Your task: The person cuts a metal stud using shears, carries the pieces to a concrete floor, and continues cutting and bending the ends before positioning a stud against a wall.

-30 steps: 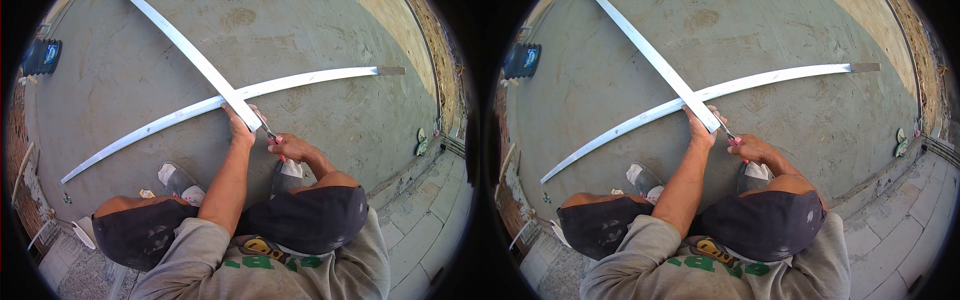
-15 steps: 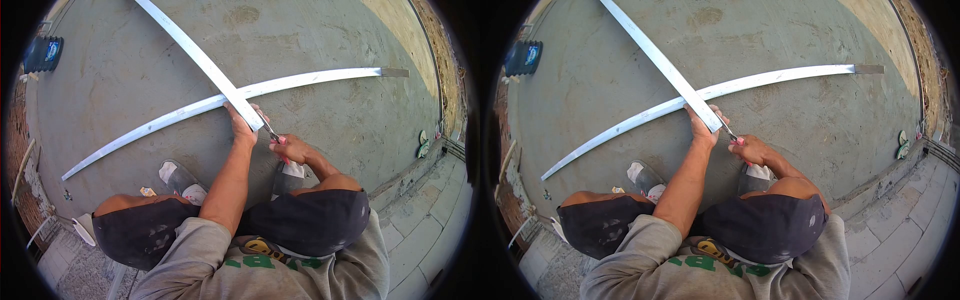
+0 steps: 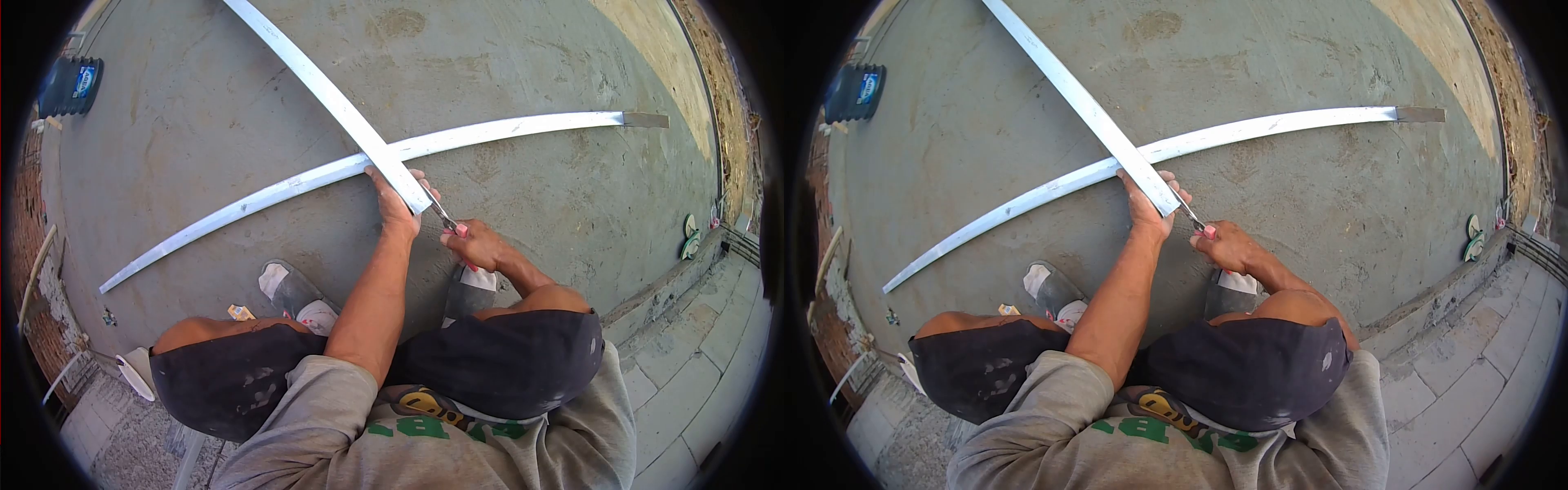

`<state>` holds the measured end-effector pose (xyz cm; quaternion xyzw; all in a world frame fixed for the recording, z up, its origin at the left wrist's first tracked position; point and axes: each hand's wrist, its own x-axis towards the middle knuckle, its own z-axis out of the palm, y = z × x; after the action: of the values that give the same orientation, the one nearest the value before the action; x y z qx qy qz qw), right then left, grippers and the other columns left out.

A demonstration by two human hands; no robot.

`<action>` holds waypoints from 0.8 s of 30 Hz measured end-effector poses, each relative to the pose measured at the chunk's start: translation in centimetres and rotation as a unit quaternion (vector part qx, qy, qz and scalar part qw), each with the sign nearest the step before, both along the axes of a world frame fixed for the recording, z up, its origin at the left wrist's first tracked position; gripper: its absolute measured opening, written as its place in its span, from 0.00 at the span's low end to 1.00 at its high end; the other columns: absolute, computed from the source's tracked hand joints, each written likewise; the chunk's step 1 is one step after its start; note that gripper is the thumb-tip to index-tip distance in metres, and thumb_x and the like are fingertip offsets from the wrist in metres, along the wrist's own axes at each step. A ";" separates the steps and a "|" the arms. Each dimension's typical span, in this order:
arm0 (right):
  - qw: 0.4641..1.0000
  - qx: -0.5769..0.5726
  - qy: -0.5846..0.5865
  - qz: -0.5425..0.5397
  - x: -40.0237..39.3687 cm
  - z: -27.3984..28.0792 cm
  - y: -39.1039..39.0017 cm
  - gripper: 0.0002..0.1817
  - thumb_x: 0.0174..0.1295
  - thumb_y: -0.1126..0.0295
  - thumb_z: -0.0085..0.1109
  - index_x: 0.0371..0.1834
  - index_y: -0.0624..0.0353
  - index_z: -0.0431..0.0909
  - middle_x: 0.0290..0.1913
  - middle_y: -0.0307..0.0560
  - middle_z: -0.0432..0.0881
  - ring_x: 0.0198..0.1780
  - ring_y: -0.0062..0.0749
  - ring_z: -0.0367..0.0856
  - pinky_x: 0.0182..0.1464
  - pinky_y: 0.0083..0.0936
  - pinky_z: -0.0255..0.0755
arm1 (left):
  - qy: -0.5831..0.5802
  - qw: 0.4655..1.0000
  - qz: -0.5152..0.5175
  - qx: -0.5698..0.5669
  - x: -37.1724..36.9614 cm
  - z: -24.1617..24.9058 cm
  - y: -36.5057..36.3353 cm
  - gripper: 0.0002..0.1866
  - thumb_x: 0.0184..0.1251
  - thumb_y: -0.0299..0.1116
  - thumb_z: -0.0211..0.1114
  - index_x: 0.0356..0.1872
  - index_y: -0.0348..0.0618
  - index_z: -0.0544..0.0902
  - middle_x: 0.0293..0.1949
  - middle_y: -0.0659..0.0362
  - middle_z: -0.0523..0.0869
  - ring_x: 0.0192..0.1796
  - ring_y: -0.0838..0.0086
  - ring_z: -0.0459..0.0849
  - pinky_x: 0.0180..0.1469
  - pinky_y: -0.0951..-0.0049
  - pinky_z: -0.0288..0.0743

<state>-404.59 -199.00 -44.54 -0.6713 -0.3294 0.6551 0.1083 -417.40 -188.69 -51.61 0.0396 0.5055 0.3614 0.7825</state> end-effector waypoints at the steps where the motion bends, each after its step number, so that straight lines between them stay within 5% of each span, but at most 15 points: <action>1: 1.000 -0.002 -0.006 0.003 0.0 0.3 0.1 0.20 0.63 0.54 0.55 0.25 0.63 0.74 0.20 0.47 0.77 0.23 0.35 0.77 0.31 0.35 0.69 | 0.002 1.000 0.001 0.000 0.0 0.0 0.0 0.39 0.66 0.76 0.33 0.46 0.48 0.72 0.27 0.58 0.81 0.23 0.67 0.81 0.26 0.55 0.82; 14: 0.995 0.025 -0.086 0.053 0.1 0.1 -0.1 0.24 0.64 0.50 0.52 0.30 0.66 0.78 0.23 0.57 0.80 0.29 0.51 0.80 0.39 0.43 0.71 | 0.027 0.999 -0.002 -0.020 0.1 0.2 0.0 0.41 0.66 0.76 0.32 0.41 0.45 0.74 0.25 0.58 0.80 0.24 0.68 0.81 0.26 0.56 0.82; 24: 0.991 0.018 -0.079 0.111 0.8 0.5 0.9 0.21 0.60 0.54 0.57 0.27 0.66 0.78 0.21 0.56 0.81 0.29 0.48 0.82 0.39 0.41 0.74 | 0.014 1.000 -0.007 -0.011 0.0 0.6 0.2 0.39 0.67 0.75 0.32 0.50 0.48 0.70 0.29 0.56 0.81 0.25 0.66 0.82 0.27 0.56 0.82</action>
<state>-403.80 -198.08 -44.09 -0.6779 -0.4212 0.6022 0.0204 -417.43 -188.47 -50.99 0.0396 0.5204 0.3493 0.7782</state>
